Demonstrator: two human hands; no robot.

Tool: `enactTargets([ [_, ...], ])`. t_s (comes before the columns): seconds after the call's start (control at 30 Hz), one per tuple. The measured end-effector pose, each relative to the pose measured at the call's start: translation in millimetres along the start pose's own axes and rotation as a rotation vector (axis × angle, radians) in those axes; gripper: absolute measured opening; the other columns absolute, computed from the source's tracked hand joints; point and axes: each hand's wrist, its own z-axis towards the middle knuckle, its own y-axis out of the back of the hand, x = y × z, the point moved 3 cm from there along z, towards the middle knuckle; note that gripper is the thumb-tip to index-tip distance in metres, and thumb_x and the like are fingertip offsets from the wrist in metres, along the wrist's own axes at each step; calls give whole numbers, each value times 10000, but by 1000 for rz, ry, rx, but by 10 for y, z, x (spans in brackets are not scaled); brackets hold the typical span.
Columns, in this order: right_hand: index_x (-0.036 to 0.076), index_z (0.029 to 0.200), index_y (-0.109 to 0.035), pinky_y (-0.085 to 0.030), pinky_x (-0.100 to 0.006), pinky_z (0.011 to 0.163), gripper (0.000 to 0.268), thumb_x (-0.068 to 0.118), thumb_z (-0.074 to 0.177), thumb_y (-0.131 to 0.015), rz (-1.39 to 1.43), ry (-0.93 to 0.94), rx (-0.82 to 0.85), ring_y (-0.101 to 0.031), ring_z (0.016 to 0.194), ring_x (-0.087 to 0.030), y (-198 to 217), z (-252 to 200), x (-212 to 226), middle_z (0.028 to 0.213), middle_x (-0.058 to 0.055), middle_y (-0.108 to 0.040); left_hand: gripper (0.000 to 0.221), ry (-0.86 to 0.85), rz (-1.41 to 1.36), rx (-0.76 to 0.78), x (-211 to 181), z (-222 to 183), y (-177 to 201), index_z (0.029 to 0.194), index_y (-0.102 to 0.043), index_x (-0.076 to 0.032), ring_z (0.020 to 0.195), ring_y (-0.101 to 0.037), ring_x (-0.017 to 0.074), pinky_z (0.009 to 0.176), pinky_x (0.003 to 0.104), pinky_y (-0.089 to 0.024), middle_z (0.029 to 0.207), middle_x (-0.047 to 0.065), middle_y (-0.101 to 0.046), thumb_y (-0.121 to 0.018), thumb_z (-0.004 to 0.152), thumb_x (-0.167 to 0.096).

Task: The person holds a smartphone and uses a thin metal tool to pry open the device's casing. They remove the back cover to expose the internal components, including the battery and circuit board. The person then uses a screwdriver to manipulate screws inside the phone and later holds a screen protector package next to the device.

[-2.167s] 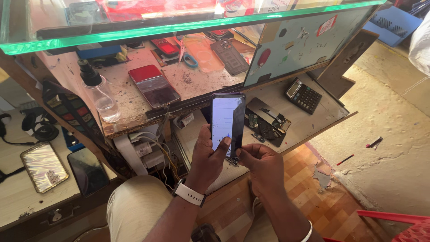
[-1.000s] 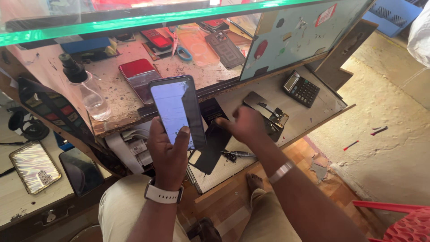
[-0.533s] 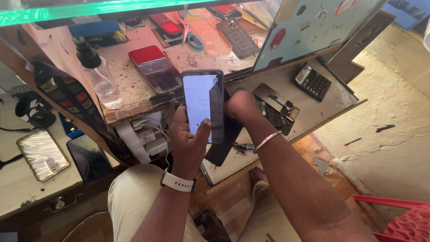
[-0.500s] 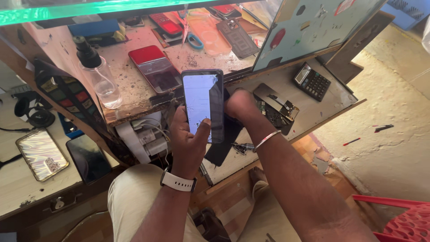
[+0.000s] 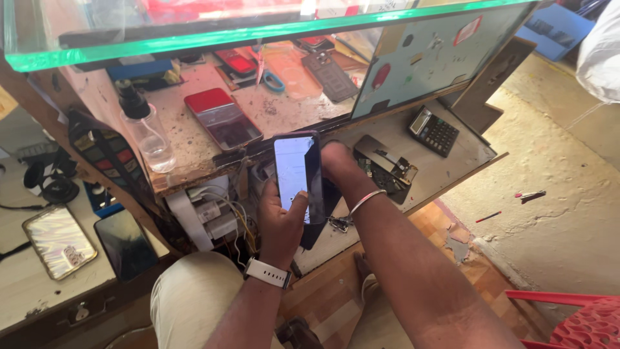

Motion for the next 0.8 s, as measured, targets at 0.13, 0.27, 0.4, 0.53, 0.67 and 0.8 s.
enactTargets([
  [0.13, -13, 1013, -755, -559, -413, 796, 280, 173, 804, -744, 87, -4, 22, -715, 928, -324, -55, 70, -112, 1011, -185, -743, 218, -4, 52, -2, 32, -16, -9, 1110, -618, -18, 733, -621, 63, 628, 230, -530, 917, 37, -689, -637, 898, -64],
  [0.27, -19, 983, -759, -561, -410, 750, 242, 129, 792, -742, 241, -14, 0, -722, 865, -312, -47, 188, -265, 955, -171, -752, 179, -6, 262, -15, 2, -31, -29, 1052, -626, -23, 663, -616, 59, 577, 232, -513, 850, 38, -695, -667, 889, -83],
  [0.4, -24, 952, -763, -563, -407, 703, 206, 86, 780, -740, 571, -7, -88, -730, 801, -301, 168, 252, -640, 899, -158, -762, 167, -7, 340, -12, 29, -23, -11, 1024, -623, -25, 646, -618, 57, 551, 231, -512, 832, 29, -701, -677, 879, -88],
  [0.53, -47, 999, -697, -568, -443, 664, 202, 121, 898, -743, 993, -57, 51, -703, 772, -293, 619, 45, -1140, 902, -151, -726, 209, 1, 128, 14, 143, 16, 14, 1095, -615, -32, 711, -611, 54, 602, 226, -520, 887, 27, -691, -663, 896, -75],
  [0.67, 31, 1146, -617, -614, -451, 694, 276, 182, 917, -651, 1462, -61, 21, -714, 792, -243, 831, -235, -1563, 941, -90, -689, 250, -9, -125, 42, 221, 34, 75, 1155, -594, -35, 804, -625, 64, 686, 236, -536, 975, 32, -673, -672, 921, -71],
  [0.8, -7, 1211, -599, -588, -351, 845, 395, 140, 872, -739, 1605, 190, 308, -710, 939, -204, 796, -820, -1683, 1040, -92, -699, 315, 106, -437, 48, 163, 119, 40, 1189, -604, -30, 872, -663, 115, 793, 284, -568, 1021, 62, -693, -678, 885, -67],
])
